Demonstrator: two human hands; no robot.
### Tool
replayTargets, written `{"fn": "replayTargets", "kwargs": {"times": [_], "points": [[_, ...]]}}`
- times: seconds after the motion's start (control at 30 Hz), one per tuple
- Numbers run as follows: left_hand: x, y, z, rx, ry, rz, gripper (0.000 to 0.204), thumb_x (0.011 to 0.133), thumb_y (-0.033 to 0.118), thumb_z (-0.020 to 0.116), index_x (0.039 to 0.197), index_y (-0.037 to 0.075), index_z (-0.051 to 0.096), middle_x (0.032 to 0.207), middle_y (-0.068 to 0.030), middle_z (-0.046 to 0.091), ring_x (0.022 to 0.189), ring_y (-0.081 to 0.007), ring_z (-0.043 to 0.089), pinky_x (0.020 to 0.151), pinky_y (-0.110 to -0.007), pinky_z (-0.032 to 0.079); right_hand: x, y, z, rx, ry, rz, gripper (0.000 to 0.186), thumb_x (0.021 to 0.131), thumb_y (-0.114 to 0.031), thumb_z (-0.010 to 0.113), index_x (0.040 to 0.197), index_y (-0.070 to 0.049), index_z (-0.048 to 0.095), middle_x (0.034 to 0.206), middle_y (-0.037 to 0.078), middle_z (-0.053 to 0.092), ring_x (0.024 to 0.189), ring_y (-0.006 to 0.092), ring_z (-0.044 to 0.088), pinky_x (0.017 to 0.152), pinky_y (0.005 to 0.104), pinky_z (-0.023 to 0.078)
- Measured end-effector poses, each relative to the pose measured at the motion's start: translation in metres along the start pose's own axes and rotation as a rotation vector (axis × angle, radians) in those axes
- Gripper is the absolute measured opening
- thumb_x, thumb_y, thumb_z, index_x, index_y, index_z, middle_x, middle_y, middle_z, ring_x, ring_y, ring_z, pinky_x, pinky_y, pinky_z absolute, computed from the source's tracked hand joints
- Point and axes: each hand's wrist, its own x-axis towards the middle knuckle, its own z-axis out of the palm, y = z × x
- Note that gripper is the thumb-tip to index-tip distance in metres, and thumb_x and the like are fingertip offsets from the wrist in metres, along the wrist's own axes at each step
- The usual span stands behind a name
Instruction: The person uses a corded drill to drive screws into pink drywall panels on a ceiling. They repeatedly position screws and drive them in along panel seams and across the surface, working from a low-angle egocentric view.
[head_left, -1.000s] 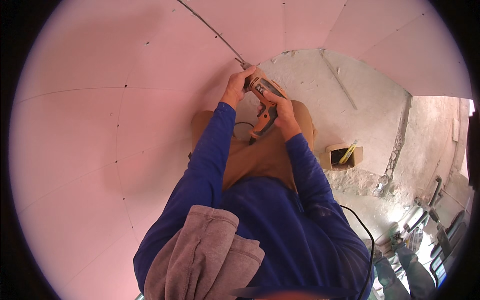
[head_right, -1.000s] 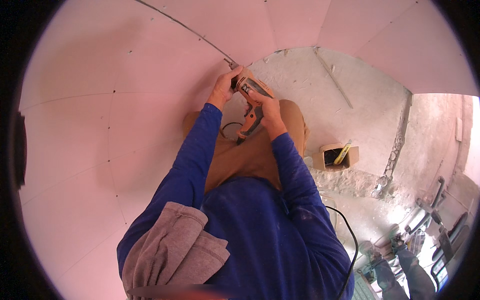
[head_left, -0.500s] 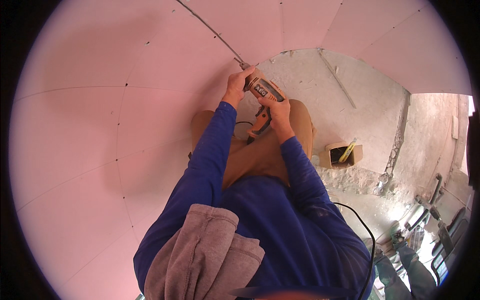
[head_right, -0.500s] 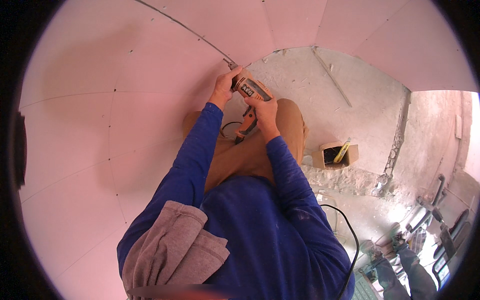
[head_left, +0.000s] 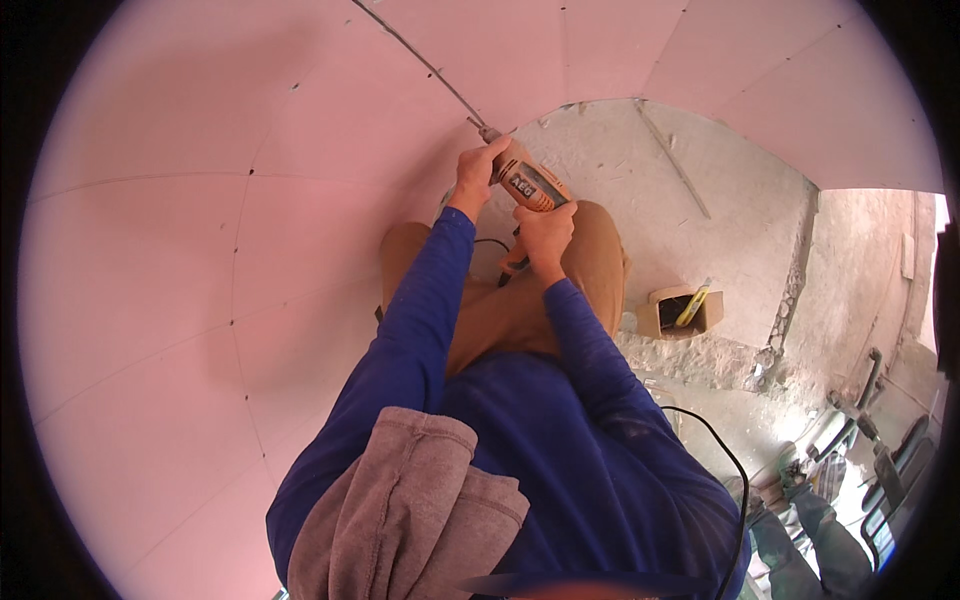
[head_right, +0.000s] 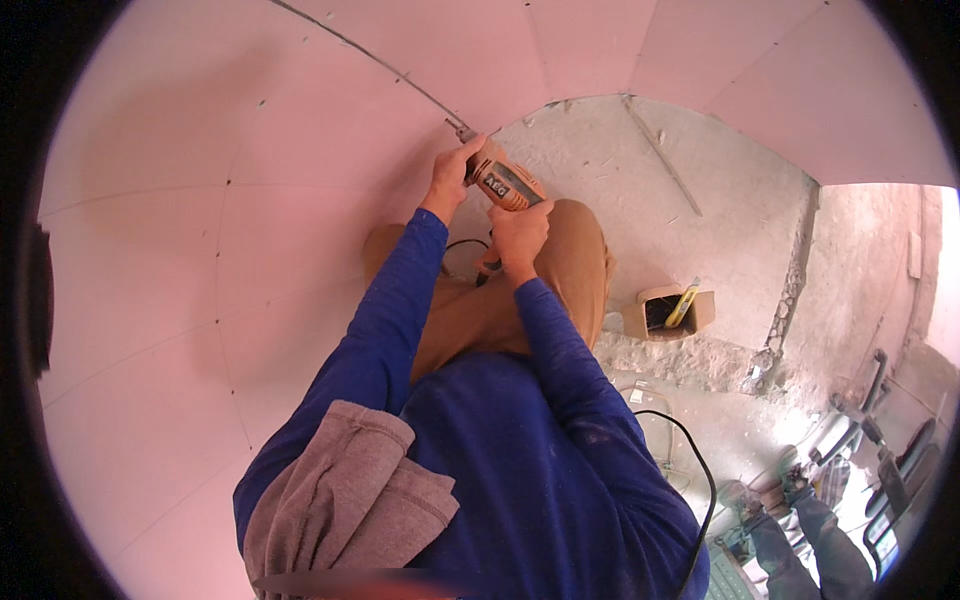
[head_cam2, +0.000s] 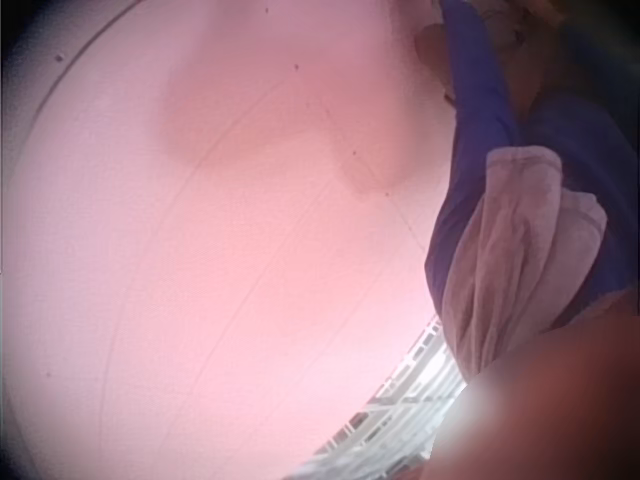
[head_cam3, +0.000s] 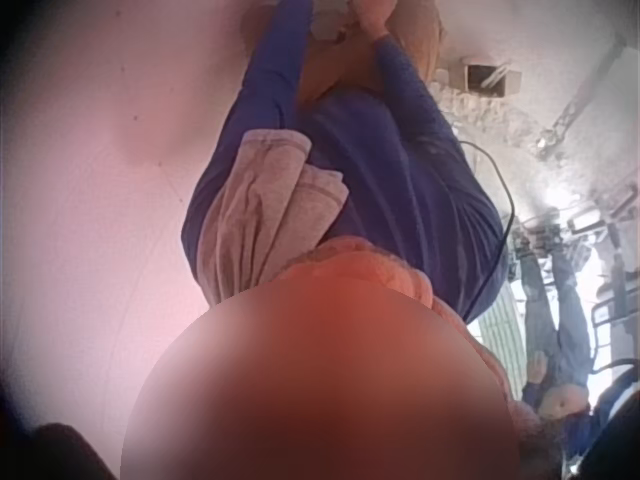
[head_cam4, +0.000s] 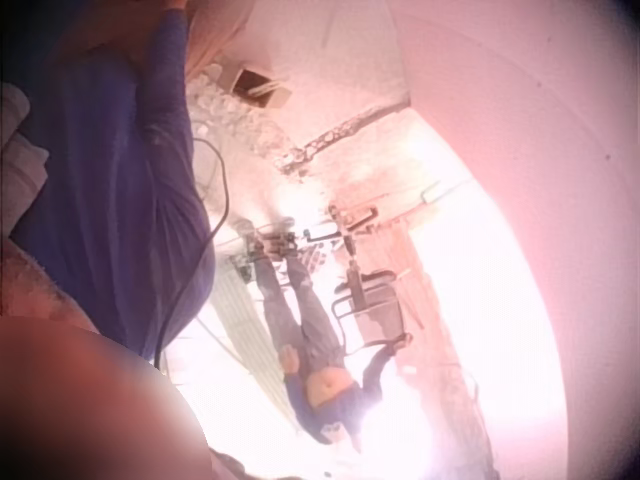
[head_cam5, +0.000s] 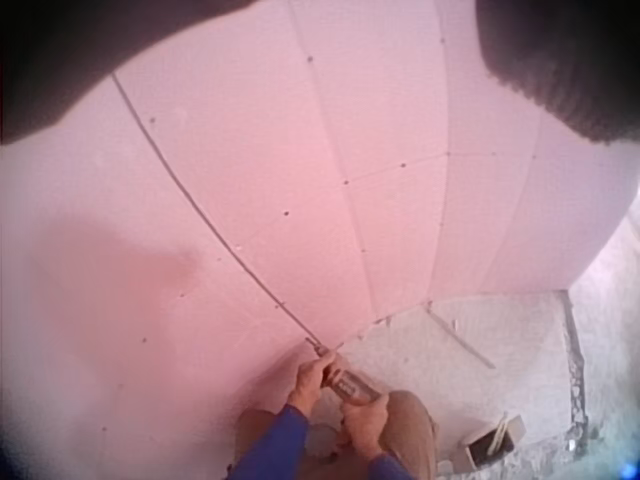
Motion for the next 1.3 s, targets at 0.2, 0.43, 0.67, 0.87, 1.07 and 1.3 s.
{"fn": "replayTargets", "kwargs": {"times": [0.2,0.43,0.67,0.87,1.07,1.3], "points": [[-0.002,0.001,-0.001,0.01,-0.007,0.02,0.034,0.088,0.03,0.093,0.105,0.004,0.079,0.095,-0.0045,0.076,0.075,-0.0155,0.072,0.061,-0.029,0.056,0.008,0.012,-0.005,0.452,-0.24,0.03,0.061,0.087,-0.02,0.087,0.132,0.003,0.053,0.105,0.021,0.075,0.089,0.0348,0.078,0.079,0.0474,0.065],[-0.012,0.009,0.008,-0.044,0.023,0.015,0.032,0.088,0.027,0.093,0.095,0.002,0.076,0.09,-0.0056,0.072,0.067,-0.0156,0.069,0.054,-0.029,0.051,0.012,0.007,-0.037,1.123,-0.714,0.38,0.042,0.095,-0.011,0.083,0.128,-0.005,0.058,0.091,0.012,0.07,0.073,0.0262,0.073,0.063,0.0418,0.063],[-0.017,0.016,0.007,-0.042,-0.004,-0.049,0.042,0.089,0.034,0.092,0.112,0.002,0.077,0.102,-0.0076,0.076,0.086,-0.0191,0.074,0.073,-0.034,0.059,0.011,0.003,-0.031,1.083,-0.683,0.26,0.04,0.096,-0.011,0.082,0.127,-0.004,0.058,0.084,0.012,0.07,0.067,0.0264,0.072,0.059,0.0422,0.062],[-0.018,0.016,0.0,0.052,0.005,-0.061,0.042,0.09,0.037,0.091,0.111,0.003,0.078,0.101,-0.006,0.075,0.084,-0.019,0.073,0.074,-0.036,0.057,0.005,0.004,-0.03,1.174,-0.734,0.324,0.036,0.096,-0.007,0.08,0.124,0.0,0.06,0.087,0.014,0.071,0.069,0.0276,0.074,0.062,0.0442,0.064],[-0.016,0.014,-0.003,0.082,-0.017,-0.066,0.04,0.09,0.039,0.09,0.109,0.005,0.078,0.098,-0.0048,0.075,0.082,-0.0173,0.071,0.07,-0.035,0.053,0.007,0.01,-0.031,1.143,-0.761,0.249,0.035,0.092,0.0,0.077,0.124,0.002,0.062,0.092,0.016,0.073,0.077,0.03,0.077,0.071,0.0467,0.067],[-0.019,0.012,0.004,-0.001,0.011,0.004,0.033,0.088,0.034,0.093,0.092,0.006,0.076,0.081,-0.001,0.069,0.061,-0.0117,0.061,0.052,-0.029,0.044,0.009,0.012,-0.029,1.136,-0.744,0.311,0.036,0.089,0.006,0.074,0.124,0.005,0.063,0.095,0.017,0.074,0.083,0.0339,0.078,0.078,0.0502,0.069]]}}
